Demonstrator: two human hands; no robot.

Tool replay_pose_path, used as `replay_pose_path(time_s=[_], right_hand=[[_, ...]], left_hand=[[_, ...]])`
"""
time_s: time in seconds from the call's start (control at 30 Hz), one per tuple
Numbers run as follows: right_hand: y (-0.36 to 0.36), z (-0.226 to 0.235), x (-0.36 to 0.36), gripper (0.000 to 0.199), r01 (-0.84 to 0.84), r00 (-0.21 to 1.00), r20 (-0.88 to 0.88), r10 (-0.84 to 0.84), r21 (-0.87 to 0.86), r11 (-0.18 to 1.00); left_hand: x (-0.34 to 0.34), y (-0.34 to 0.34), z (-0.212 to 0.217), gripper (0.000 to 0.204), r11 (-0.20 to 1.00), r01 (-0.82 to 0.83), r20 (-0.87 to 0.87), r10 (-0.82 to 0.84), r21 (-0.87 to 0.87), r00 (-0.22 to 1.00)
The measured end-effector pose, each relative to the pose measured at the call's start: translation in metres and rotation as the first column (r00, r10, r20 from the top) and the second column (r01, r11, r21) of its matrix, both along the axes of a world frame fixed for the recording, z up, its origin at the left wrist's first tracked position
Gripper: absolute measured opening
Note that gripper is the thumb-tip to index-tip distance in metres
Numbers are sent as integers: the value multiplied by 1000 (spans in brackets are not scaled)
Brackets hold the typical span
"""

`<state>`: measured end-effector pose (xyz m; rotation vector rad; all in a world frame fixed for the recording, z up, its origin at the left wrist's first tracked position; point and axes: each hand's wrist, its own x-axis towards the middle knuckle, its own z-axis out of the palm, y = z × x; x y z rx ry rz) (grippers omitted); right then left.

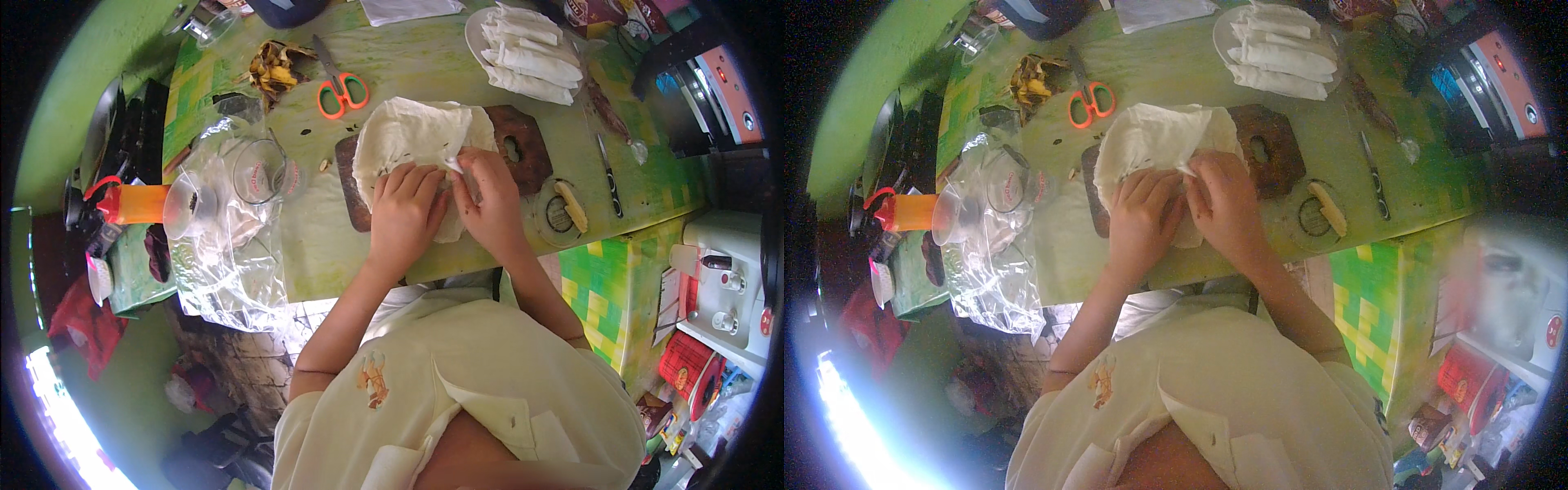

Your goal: The person places a banana slice and a dark granular filling onto a flatbread, folds it into a rectangular wrap, and stacks it on a plate. The process is repeated with additional flatbreads.

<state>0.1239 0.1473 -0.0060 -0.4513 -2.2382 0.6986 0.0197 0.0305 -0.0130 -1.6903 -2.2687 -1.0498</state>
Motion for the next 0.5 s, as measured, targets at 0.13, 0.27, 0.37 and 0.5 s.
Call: replay_pose_path(time_s=[0.13,0.27,0.37,0.5], right_hand=[[6,-1,1,28,-165,984,61,169,-72,984],[13,5,2,28,-207,972,115,206,4,978],[11,-3,2,23,-96,994,39,100,-85,992],[10,-9,2,21,44,999,23,-40,-203,978]], left_hand=[[-6,-3,2,30,998,46,106,-40,-46,993],[-7,-4,1,28,999,43,191,-43,5,981],[-5,-3,4,29,1000,7,198,-12,28,980],[-3,-3,7,29,1000,-22,86,23,-9,996]])
